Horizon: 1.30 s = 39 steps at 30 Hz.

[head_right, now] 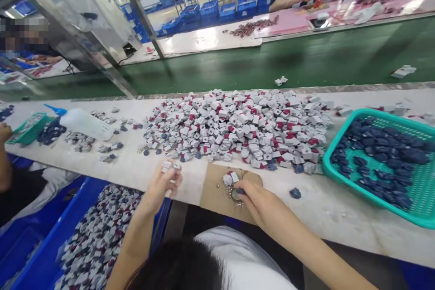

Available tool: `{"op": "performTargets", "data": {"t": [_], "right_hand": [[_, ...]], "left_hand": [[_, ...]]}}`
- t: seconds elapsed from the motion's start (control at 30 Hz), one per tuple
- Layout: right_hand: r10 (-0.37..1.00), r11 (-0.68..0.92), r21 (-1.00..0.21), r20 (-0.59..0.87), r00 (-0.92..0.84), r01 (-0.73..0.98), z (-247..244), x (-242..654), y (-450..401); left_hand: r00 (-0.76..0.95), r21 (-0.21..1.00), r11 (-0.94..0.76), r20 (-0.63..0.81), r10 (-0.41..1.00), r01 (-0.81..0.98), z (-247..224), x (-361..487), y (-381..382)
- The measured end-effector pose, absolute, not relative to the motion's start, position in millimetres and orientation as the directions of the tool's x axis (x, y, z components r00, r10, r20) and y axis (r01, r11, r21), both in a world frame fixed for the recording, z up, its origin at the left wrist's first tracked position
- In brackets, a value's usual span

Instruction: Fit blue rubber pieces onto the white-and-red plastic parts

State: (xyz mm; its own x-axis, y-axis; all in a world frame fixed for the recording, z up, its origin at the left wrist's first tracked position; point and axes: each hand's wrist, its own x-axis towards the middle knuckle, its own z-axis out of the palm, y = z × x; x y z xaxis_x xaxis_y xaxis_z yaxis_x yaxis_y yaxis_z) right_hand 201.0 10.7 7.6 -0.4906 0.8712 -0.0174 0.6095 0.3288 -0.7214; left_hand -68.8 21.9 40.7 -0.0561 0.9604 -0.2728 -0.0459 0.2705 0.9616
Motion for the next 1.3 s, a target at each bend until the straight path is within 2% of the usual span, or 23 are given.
{"op": "performTargets", "data": {"t": [0.17,0.27,0.43,0.57,0.67,0.73,0.8,0.9,0.97,1.07,1.3], "right_hand": [[0.783,0.474,-0.505,-0.132,-0.608,0.721,1.9,197.6,13.4],[0.778,0.533,-0.391,-0.120,-0.616,0.750,3.2,195.4,17.5],[0.744,0.586,-0.346,-0.130,-0.656,0.733,6.5,190.4,19.9],[0.777,0.573,-0.284,-0.111,-0.620,0.769,4.2,190.6,21.3],[0.769,0.565,-0.330,-0.123,-0.628,0.757,3.3,192.0,24.9],[0.789,0.524,-0.409,-0.099,-0.607,0.747,8.1,191.7,27.6],[0.827,0.445,-0.558,-0.043,-0.561,0.700,18.7,190.2,28.5],[0.872,0.281,-0.811,-0.007,-0.489,0.513,40.7,185.4,24.2],[0.878,0.213,-0.887,-0.009,-0.478,0.409,53.5,180.9,19.1],[0.863,0.225,-0.907,0.017,-0.504,0.355,63.4,174.6,13.7],[0.828,0.338,-0.861,0.079,-0.555,0.381,64.7,170.7,13.0]], "left_hand": [[0.065,0.932,0.355,-0.351,0.934,-0.079,25.3,-49.6,-15.6],[0.100,0.921,0.380,-0.371,0.923,-0.089,24.8,-43.5,-19.2],[0.085,0.916,0.384,-0.375,0.923,-0.118,24.6,-38.6,-16.7],[0.111,0.910,0.392,-0.379,0.919,-0.138,23.1,-33.9,-15.8],[0.134,0.908,0.392,-0.374,0.918,-0.150,21.7,-29.8,-15.7],[0.135,0.908,0.392,-0.374,0.918,-0.150,22.0,-27.2,-15.4],[0.143,0.902,0.403,-0.383,0.913,-0.155,24.0,-25.0,-15.0],[0.175,0.878,0.441,-0.412,0.894,-0.189,29.6,-21.6,-13.8],[0.186,0.862,0.457,-0.422,0.887,-0.222,33.2,-19.1,-12.8],[0.198,0.835,0.472,-0.431,0.880,-0.281,36.2,-15.2,-11.6],[0.183,0.783,0.477,-0.442,0.878,-0.399,33.0,-10.2,-13.2]]}}
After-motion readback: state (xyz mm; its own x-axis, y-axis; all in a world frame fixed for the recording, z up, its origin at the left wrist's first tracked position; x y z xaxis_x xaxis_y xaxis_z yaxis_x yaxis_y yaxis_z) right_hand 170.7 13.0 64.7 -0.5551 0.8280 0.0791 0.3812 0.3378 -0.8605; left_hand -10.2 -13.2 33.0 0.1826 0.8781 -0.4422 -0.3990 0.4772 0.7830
